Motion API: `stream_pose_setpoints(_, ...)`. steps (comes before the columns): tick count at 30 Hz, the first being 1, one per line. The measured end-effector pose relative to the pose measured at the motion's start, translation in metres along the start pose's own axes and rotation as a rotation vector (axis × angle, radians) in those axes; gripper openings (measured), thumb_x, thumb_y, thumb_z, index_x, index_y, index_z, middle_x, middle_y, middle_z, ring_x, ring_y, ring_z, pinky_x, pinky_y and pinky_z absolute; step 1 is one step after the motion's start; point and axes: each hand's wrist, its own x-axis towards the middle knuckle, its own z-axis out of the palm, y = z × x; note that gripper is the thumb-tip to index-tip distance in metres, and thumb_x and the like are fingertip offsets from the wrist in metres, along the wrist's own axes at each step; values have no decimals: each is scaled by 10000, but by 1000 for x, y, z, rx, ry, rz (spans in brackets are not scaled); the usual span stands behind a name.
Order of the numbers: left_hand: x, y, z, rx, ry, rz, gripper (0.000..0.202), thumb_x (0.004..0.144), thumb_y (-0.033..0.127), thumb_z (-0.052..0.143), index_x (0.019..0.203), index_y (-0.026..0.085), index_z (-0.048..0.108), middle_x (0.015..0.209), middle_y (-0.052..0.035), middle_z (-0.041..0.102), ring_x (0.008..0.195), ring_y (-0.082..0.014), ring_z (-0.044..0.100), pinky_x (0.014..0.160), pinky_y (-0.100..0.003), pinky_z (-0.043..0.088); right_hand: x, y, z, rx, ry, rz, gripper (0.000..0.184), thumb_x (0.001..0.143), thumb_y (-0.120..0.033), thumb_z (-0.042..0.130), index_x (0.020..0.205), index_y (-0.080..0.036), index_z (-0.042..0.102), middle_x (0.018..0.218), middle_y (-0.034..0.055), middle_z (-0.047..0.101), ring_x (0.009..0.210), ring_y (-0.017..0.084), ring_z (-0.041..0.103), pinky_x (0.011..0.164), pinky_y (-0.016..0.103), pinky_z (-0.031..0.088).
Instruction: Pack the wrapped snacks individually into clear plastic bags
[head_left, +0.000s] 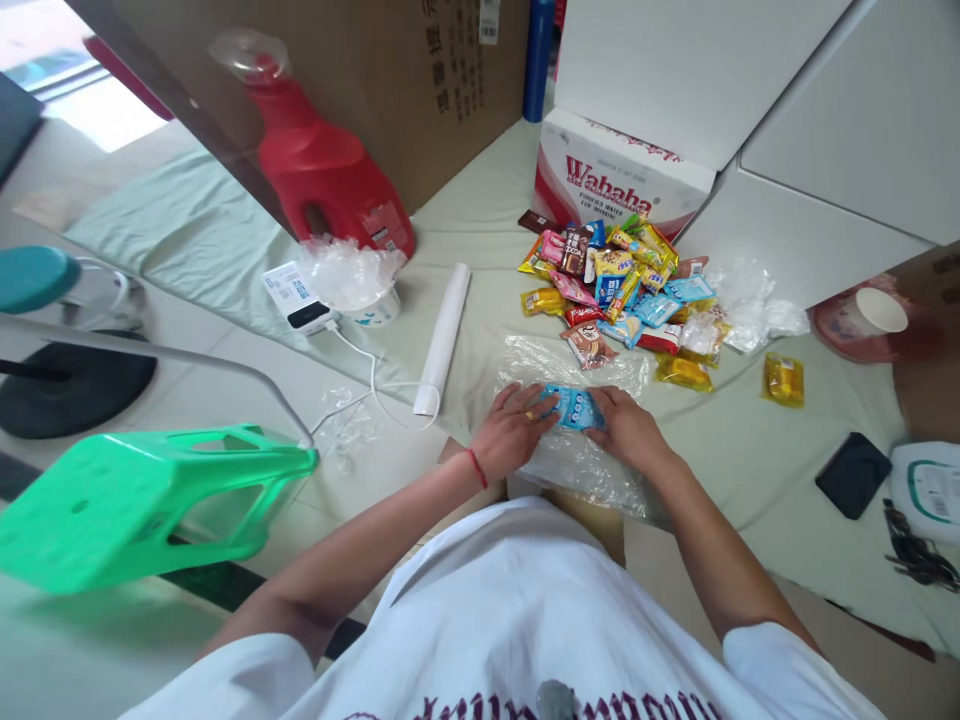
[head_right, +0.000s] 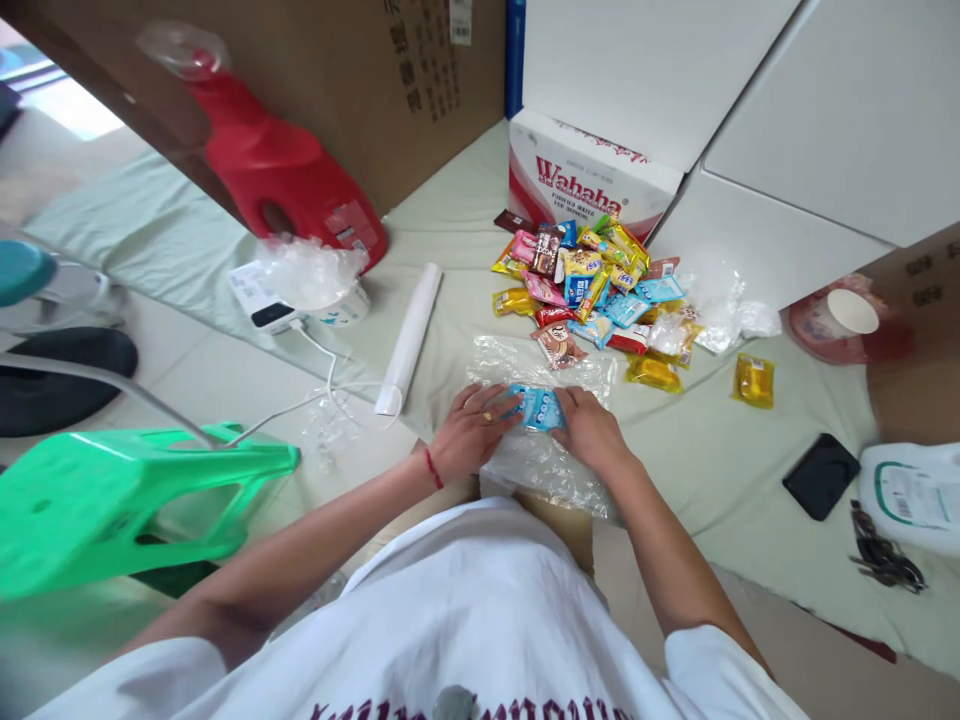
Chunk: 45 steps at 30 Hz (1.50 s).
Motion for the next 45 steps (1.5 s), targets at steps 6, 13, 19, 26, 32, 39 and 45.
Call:
stream_pose_setpoints(6,8,4,11,22,-16,-20,383,998,227,546,1327,327,715,1482,-22,659,1531,-281,429,1314,-610,186,-6,4,0,20,46,-7,625,923,-308,674,1504,-160,500,1424,184,565,1272,330,552,994,433,529)
stream_pose_setpoints(13,6,6,12,22,-23,-23,404,981,213,560,1333,340,714,1459,-36,674,1511,-276,458,1324,-626,147,-6,22,9,274,175,51,335,962,-297,591,1268,-220,701,1178,107,672,1052,240,663,937,364,537)
stream_pose_setpoints(19,7,8,5,-9,67,-46,391,981,223,529,1320,284,714,1503,-47,640,1549,-287,401,1301,-615,228,-1,30,-21,562,169,20,297,994,-384,529,1053,-216,767,905,38,763,810,213,695,786,328,539)
stream_pose_setpoints(26,-41,-8,-10,-18,368,-19,322,939,161,496,1170,220,713,1296,-95,746,1387,-271,578,1194,-542,445,45,0,-16,474,92,-124,246,976,-285,534,1014,-201,763,988,58,760,934,223,693,867,341,527)
stream_pose_setpoints(32,-96,-20,-8,55,211,242,395,919,176,578,1292,271,665,1441,-109,668,1481,-286,502,1267,-580,334,26,1,-16,372,324,-158,224,994,-297,576,1117,-187,727,1165,122,686,1109,250,648,976,383,518)
stream_pose_setpoints(39,-89,-37,22,172,188,333,550,943,102,663,1426,356,602,1513,-81,615,1547,-306,411,1290,-607,264,-100,5,23,131,287,-373,441,976,-446,682,1334,-193,636,1301,161,658,1187,317,582,1015,519,508)
stream_pose_setpoints(45,-73,-51,11,-146,167,306,287,1002,202,552,1244,244,700,1418,-136,667,1495,-324,476,1174,-560,464,-123,10,72,195,351,-289,273,1039,-182,519,1242,-240,692,1256,124,705,1167,265,633,977,469,548)
